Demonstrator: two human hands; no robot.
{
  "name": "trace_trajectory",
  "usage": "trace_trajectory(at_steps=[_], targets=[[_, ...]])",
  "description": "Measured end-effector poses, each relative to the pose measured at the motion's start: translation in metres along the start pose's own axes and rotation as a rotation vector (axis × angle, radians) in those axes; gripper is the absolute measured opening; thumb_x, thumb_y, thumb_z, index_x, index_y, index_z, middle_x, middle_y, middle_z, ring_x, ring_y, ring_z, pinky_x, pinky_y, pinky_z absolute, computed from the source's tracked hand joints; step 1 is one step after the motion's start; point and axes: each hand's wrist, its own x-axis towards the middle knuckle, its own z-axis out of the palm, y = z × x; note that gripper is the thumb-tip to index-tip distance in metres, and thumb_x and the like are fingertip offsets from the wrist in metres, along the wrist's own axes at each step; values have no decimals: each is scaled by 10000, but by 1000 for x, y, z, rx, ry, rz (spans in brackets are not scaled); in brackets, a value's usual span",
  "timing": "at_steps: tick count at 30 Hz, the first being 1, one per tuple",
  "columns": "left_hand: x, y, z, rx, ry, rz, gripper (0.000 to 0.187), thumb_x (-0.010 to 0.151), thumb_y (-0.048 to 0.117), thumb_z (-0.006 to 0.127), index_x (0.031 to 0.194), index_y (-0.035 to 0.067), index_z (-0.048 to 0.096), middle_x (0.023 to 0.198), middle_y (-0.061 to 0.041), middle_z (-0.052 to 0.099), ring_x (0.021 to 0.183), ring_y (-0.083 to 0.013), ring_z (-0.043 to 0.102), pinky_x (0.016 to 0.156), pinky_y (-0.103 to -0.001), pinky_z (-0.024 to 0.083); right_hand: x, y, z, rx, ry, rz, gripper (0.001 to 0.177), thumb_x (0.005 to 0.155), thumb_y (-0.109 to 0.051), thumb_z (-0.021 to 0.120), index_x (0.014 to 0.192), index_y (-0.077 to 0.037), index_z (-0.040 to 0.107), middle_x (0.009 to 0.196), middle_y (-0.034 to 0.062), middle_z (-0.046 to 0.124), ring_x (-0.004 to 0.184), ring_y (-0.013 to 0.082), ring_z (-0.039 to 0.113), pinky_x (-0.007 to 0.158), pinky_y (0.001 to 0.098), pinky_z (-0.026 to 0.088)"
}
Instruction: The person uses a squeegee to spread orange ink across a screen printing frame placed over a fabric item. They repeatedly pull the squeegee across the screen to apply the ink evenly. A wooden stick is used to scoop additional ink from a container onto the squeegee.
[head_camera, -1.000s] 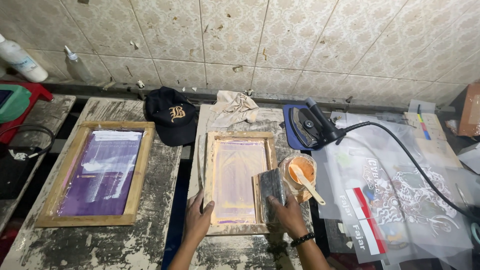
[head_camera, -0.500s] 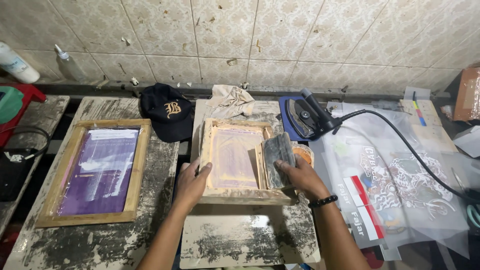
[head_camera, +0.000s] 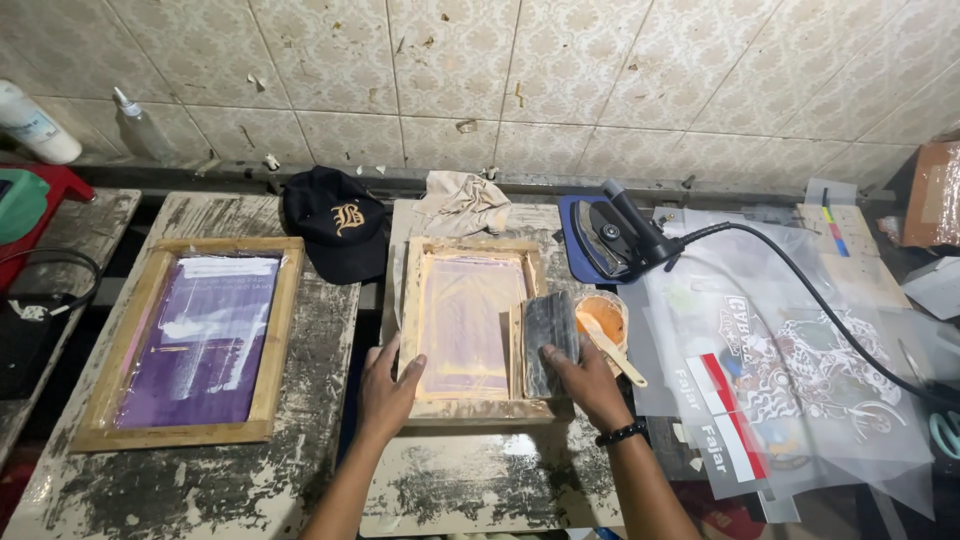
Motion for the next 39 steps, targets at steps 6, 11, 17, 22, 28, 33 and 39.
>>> trace_trajectory(at_steps=[6, 11, 17, 22, 28, 33, 39], targets=[[17, -86, 44, 89, 72, -58, 722, 913, 464, 587, 1580, 232, 433, 1619, -113, 406, 1428, -361, 460, 1149, -485, 395, 12, 45, 21, 174, -92, 69, 711, 909, -295, 600, 1561, -238, 322, 1387, 142, 626, 1232, 310, 637, 1033, 501, 544], [12, -88, 42, 227, 65, -75, 745, 914, 509, 561, 1598, 261, 396, 1616, -60, 418, 1458, -376, 366, 1164, -536, 339, 24, 72, 29, 102, -45, 102, 640, 872, -425, 626, 1431, -144, 489, 1435, 136, 587, 1315, 315, 565, 1076, 512, 486], [21, -110, 44, 338, 145, 82, 678, 920, 466, 586, 1543, 216, 490, 1503, -25, 541, 1342, -329, 466, 1063, -527, 410, 20, 48, 23, 77, 59, 134, 762, 846, -483, 624, 1467, -91, 415, 1528, 170, 448, 1396, 328, 480, 1124, 530, 434], [30, -105, 49, 265, 169, 97, 646, 912, 434, 593, 1524, 245, 505, 1571, 15, 511, 1431, -303, 443, 1120, -532, 353, 42, 12, 28, 84, 28, 92, 862, 842, -517, 587, 1550, -119, 295, 1594, 170, 346, 1438, 334, 417, 1133, 552, 420], [39, -106, 60, 240, 204, 206, 655, 970, 506, 421, 1576, 257, 425, 1645, 36, 424, 1448, -275, 463, 1072, -570, 353, 138, 34, 77, -287, 36, -439, 413, 882, -98, 738, 1275, -143, 621, 999, 73, 770, 835, 164, 766, 765, 292, 693], [38, -102, 57, 171, 179, 164, 647, 974, 425, 450, 1592, 243, 388, 1648, -2, 424, 1487, -284, 423, 1106, -547, 326, 178, 69, 121, -875, 45, -888, 578, 874, -37, 701, 1406, -94, 482, 1433, 219, 543, 1360, 393, 482, 1172, 532, 331], [39, -102, 56, 165, 175, 168, 648, 978, 472, 419, 1585, 247, 403, 1638, -9, 443, 1478, -273, 433, 1121, -507, 326, 149, 69, 124, -1042, -103, -851, 520, 789, -122, 837, 1235, -136, 570, 1320, 172, 620, 1217, 336, 589, 1106, 476, 407]])
